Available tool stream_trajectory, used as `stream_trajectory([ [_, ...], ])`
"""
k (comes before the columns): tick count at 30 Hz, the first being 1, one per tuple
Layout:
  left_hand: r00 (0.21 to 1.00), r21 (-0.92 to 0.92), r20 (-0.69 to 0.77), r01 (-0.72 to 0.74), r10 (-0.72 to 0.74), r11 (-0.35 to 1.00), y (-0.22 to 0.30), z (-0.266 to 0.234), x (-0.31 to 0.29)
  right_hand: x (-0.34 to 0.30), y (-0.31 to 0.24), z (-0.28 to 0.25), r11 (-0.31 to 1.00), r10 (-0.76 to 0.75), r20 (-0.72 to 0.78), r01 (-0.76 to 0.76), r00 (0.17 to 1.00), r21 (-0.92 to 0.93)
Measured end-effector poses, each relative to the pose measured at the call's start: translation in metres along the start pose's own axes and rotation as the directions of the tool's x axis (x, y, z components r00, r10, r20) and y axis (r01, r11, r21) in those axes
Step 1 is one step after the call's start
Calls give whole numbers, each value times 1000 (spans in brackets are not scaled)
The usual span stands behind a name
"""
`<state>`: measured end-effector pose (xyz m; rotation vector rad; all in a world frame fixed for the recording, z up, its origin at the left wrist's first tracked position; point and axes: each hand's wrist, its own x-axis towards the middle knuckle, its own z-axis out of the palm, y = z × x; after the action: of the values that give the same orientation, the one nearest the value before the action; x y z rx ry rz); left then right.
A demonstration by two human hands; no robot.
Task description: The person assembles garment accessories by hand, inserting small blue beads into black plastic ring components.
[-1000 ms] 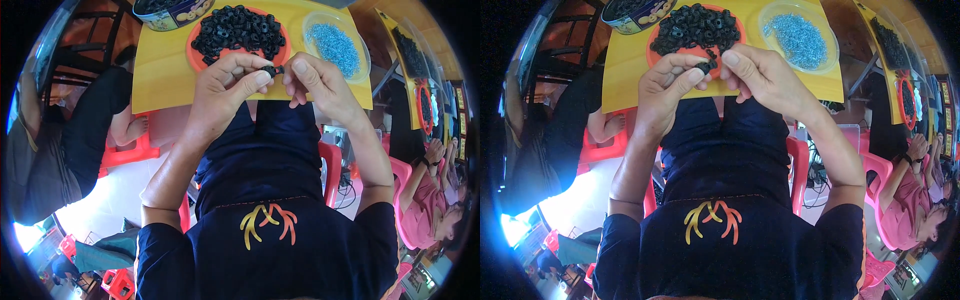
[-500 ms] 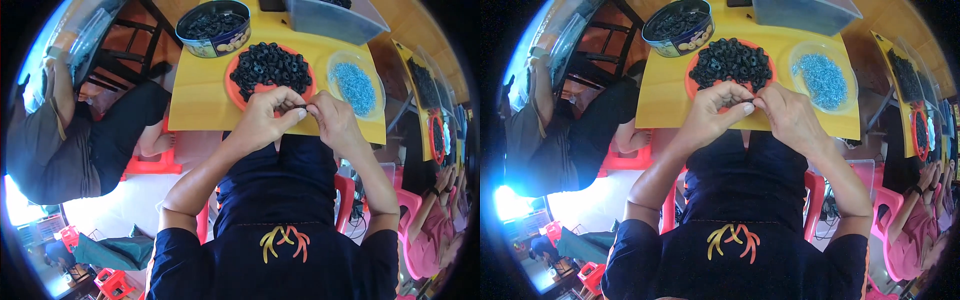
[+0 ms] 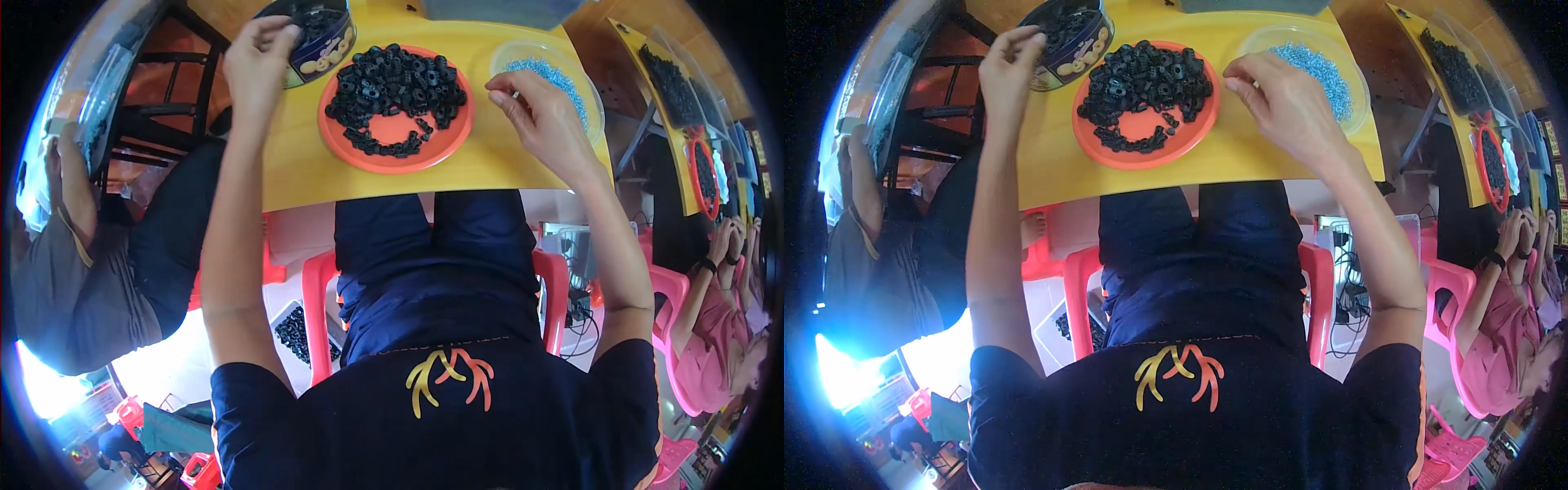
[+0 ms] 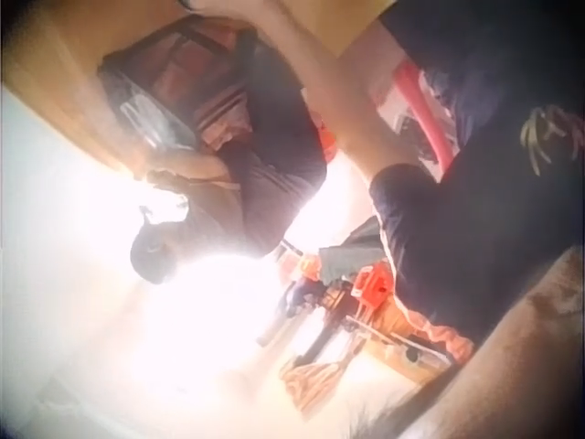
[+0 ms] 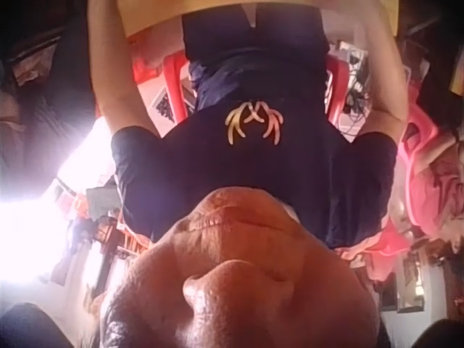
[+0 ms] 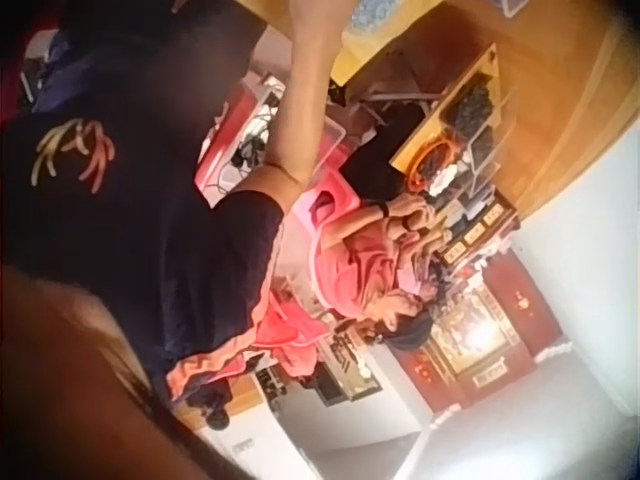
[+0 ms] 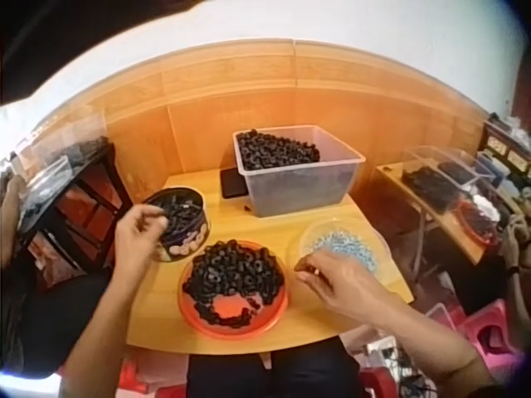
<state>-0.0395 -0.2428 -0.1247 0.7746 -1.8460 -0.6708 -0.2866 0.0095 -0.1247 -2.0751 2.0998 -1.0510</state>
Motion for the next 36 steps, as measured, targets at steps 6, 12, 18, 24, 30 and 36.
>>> stream_trajectory([
  [6,994,448,49,-112,101,887,-34,-19,16,-1,1,8,998,18,75,-14,997,-58],
  [12,976,125,78,-214,205,969,19,8,-56,12,-6,34,974,-197,158,212,968,-83],
  [18,974,-39,228,11,-1,999,49,18,-115,29,-17,60,962,-224,152,244,963,-123],
  [24,969,-130,229,121,-89,984,55,15,-134,38,-14,79,925,-283,124,305,951,-226],
  [30,970,-193,214,154,-111,969,55,17,-140,40,-11,71,936,-305,1,300,952,-187],
  [36,938,-413,246,328,-243,850,73,37,-138,24,-35,47,481,187,284,-340,940,808],
])
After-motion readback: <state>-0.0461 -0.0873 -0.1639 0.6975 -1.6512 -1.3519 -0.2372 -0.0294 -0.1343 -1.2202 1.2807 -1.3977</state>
